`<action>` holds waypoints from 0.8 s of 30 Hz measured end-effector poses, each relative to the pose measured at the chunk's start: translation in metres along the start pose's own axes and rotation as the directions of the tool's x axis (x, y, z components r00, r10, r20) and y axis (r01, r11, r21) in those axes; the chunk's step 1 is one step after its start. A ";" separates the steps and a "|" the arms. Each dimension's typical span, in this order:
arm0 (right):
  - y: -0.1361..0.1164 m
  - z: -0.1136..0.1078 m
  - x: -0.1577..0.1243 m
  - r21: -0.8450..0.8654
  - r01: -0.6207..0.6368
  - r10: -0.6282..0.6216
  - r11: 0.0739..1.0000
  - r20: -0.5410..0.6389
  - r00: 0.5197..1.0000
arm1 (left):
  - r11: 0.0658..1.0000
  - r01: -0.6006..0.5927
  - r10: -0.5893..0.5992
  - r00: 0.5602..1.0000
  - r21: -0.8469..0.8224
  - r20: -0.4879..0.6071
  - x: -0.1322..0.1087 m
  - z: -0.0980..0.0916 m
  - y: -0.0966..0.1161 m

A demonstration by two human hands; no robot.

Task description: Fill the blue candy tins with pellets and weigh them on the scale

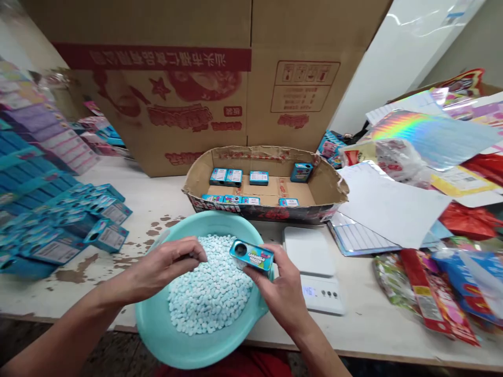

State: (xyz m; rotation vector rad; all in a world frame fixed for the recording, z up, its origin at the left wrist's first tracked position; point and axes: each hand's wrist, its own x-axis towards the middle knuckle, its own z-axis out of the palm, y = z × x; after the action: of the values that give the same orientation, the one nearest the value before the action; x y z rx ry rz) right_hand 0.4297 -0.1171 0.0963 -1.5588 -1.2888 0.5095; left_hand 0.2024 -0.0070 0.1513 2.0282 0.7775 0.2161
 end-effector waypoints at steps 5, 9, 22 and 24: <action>-0.008 0.032 -0.002 0.000 0.043 -0.042 0.999 0.154 0.987 | 0.941 -0.179 0.164 0.984 0.287 0.076 0.013 -0.005 0.025; -0.009 0.041 -0.003 0.017 0.019 -0.023 1.000 0.225 0.974 | 0.931 -0.207 0.171 0.975 0.301 0.139 0.018 0.003 0.022; 0.004 -0.006 0.002 0.212 -0.173 0.195 0.962 -0.086 0.977 | 0.971 0.203 -0.147 0.925 0.127 -0.351 -0.011 0.006 -0.042; 0.022 -0.031 0.007 0.191 -0.203 0.248 0.960 -0.252 0.935 | 0.950 0.302 -0.254 0.896 0.083 -0.363 -0.027 0.020 -0.068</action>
State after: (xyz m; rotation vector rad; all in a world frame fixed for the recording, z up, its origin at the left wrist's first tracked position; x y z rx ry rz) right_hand 0.4676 -0.1227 0.0916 -1.5849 -0.8416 0.5084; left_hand 0.1605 -0.0118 0.0885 2.0015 1.3292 0.3717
